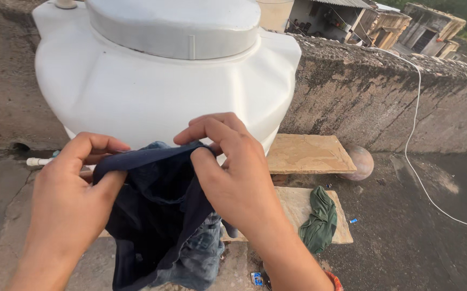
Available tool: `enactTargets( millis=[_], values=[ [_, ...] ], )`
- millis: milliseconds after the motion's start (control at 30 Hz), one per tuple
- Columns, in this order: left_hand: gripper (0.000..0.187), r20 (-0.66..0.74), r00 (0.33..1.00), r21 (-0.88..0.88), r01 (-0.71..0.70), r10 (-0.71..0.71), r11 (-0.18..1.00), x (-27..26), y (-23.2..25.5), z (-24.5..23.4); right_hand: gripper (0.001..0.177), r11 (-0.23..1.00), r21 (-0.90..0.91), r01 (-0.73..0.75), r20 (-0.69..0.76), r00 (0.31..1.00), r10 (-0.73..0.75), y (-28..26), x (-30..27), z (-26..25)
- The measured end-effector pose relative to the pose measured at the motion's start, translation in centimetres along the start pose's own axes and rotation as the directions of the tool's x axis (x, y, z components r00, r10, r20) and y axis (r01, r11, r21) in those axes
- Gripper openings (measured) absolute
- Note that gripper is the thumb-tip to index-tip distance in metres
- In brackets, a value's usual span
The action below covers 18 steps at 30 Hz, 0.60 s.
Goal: The person picks up several clothing items from the roof, including a black t-shirt, a blue patterned shirt, and a green tank top, and folds them one by one, placing each onto a stack of laundry.
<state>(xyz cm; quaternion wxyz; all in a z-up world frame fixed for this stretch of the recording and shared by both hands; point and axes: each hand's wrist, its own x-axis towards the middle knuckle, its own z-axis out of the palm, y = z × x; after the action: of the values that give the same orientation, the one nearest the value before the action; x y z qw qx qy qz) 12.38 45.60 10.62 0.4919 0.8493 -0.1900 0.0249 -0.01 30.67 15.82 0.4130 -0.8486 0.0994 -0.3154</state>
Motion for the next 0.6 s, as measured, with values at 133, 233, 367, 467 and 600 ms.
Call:
enactTargets(
  millis=[133,233,367,467,600],
  values=[
    [0.019,-0.074,0.997,-0.059,-0.042,0.038,0.997,0.1,-1.8,-4.2,0.026,0.963,-0.201,0.177,-0.031,0.982,-0.187,-2.2,0.2,2.3],
    [0.020,-0.072,0.994,-0.080,0.077,-0.083,0.994,-0.4,-3.4,-8.2,0.024,0.945,-0.249,0.211,0.074,0.977,-0.199,-4.0,0.7,5.0],
    [0.026,-0.142,0.984,-0.150,-0.132,0.111,0.980,-1.1,-5.5,-10.7,0.034,0.983,0.093,-0.156,0.163,0.977,0.139,-7.1,1.6,9.1],
    [0.031,-0.154,0.982,-0.282,-0.153,0.112,0.947,-2.7,-7.4,-11.6,0.038,0.849,0.479,-0.224,0.254,0.961,0.110,-9.3,2.5,11.6],
    [0.025,-0.261,0.926,0.019,-0.278,0.273,0.961,-4.8,-10.0,-14.3,0.038,0.840,0.519,-0.156,0.307,0.952,-0.012,-11.2,2.4,14.2]
  ],
)
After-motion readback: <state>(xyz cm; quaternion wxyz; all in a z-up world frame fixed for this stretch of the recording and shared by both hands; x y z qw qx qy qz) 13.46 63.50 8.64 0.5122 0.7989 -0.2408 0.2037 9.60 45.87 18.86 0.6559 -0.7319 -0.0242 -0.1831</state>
